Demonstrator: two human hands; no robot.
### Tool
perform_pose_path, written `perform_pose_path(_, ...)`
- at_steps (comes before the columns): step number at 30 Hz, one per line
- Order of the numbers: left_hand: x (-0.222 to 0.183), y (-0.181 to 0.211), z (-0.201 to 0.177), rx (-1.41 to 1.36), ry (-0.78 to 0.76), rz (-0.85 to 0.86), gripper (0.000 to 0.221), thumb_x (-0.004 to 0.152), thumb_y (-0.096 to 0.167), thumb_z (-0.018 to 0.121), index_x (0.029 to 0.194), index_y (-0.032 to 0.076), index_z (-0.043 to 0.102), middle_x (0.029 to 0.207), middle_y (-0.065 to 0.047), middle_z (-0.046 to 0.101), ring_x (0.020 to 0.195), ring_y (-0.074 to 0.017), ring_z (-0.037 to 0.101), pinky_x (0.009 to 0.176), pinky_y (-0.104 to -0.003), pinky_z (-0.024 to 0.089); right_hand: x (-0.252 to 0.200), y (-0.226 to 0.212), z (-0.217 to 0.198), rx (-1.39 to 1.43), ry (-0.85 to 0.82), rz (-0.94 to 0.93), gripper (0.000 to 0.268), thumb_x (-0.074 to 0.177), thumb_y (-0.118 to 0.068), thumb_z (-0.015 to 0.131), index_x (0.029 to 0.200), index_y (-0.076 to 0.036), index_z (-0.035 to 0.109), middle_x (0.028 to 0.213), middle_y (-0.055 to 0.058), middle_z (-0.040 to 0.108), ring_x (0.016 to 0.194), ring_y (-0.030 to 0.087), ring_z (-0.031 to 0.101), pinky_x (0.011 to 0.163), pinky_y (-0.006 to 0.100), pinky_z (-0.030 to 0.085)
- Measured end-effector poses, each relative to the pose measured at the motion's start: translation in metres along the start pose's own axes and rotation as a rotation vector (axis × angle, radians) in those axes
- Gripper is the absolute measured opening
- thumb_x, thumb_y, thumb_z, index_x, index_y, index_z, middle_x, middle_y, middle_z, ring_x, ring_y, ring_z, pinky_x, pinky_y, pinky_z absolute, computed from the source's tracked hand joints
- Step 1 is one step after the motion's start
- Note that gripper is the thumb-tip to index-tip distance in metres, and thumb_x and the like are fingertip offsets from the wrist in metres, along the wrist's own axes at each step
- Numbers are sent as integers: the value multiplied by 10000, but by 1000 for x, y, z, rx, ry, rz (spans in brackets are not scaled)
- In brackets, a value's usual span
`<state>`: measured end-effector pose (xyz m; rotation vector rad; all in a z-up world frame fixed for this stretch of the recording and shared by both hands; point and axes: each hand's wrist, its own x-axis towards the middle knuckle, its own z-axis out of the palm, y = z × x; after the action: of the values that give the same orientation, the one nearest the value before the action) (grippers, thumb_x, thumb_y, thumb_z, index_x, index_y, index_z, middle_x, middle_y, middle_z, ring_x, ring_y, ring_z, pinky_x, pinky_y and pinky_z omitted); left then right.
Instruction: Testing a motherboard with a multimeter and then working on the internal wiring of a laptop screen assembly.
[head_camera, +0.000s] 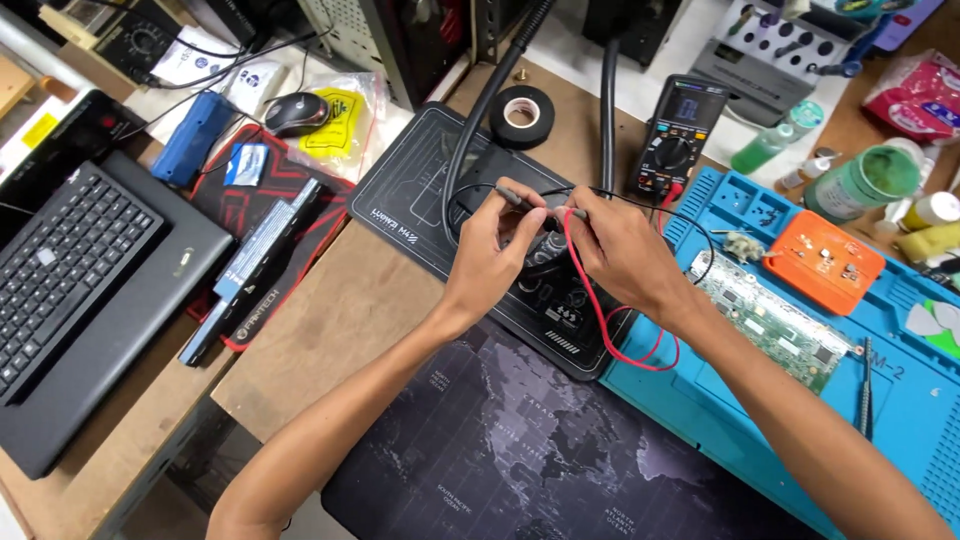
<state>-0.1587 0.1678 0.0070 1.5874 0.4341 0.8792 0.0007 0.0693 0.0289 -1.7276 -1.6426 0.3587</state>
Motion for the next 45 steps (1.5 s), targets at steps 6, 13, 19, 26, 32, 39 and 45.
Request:
perform_pose_path(6, -1, 1, -7, 19, 20, 8, 92, 1047, 106, 575, 1093, 32, 607, 1041, -179, 713, 1023, -231, 719, 860, -326, 616, 3, -4, 4, -47, -42, -13, 163, 1094, -134, 523, 941, -78, 528, 619, 141, 505, 566, 321, 578, 527, 392, 438)
perform_pose_path(13, -3, -7, -6, 5, 19, 3, 85, 1050, 103, 571, 1094, 38, 604, 1027, -160, 689, 1035, -239, 712, 863, -341, 615, 5, -9, 1, -43, -71, 16, 198, 1110, -144, 496, 929, -66, 519, 621, 163, 509, 570, 315, 575, 532, 389, 441)
perform_pose_path(19, -3, -6, 0, 44, 0, 5, 69, 1050, 116, 572, 1087, 66, 603, 977, -134, 678, 992, -207, 704, 812, -333, 622, 3, -4, -3, -36, -97, 35, 199, 1101, -153, 518, 928, -53, 518, 644, 197, 537, 587, 378, 578, 534, 431, 439)
perform_pose_path(26, -2, -7, 17, 49, -41, -29, 85, 1052, 136, 568, 1095, 86, 622, 956, -123, 713, 952, -205, 724, 819, -343, 614, -5, -2, -22, -47, -175, 104, 230, 1096, -157, 495, 888, -59, 501, 654, 185, 503, 608, 356, 542, 568, 429, 450)
perform_pose_path(32, 4, -3, 38, 44, -100, -32, 106, 1055, 154, 561, 1109, 94, 630, 950, -115, 736, 905, -179, 719, 806, -335, 607, -13, -23, -54, -11, -229, 205, 266, 1107, -129, 447, 873, -47, 544, 630, 153, 499, 582, 265, 492, 554, 402, 427)
perform_pose_path(39, 4, 2, 55, 61, -156, -18, 133, 1061, 180, 545, 1135, 107, 629, 931, -101, 733, 867, -185, 730, 811, -336, 607, -19, -40, -76, -36, -282, 304, 268, 1109, -151, 466, 891, -71, 599, 577, 108, 498, 504, 191, 425, 493, 362, 397)
perform_pose_path(45, 10, -11, 74, 44, -214, -77, 195, 1025, 78, 471, 1105, 110, 646, 757, -93, 650, 674, -160, 693, 669, -315, 603, -42, 11, -87, -158, -236, 320, 170, 1049, -140, 603, 916, -35, 620, 591, 143, 556, 485, 243, 503, 478, 383, 388)
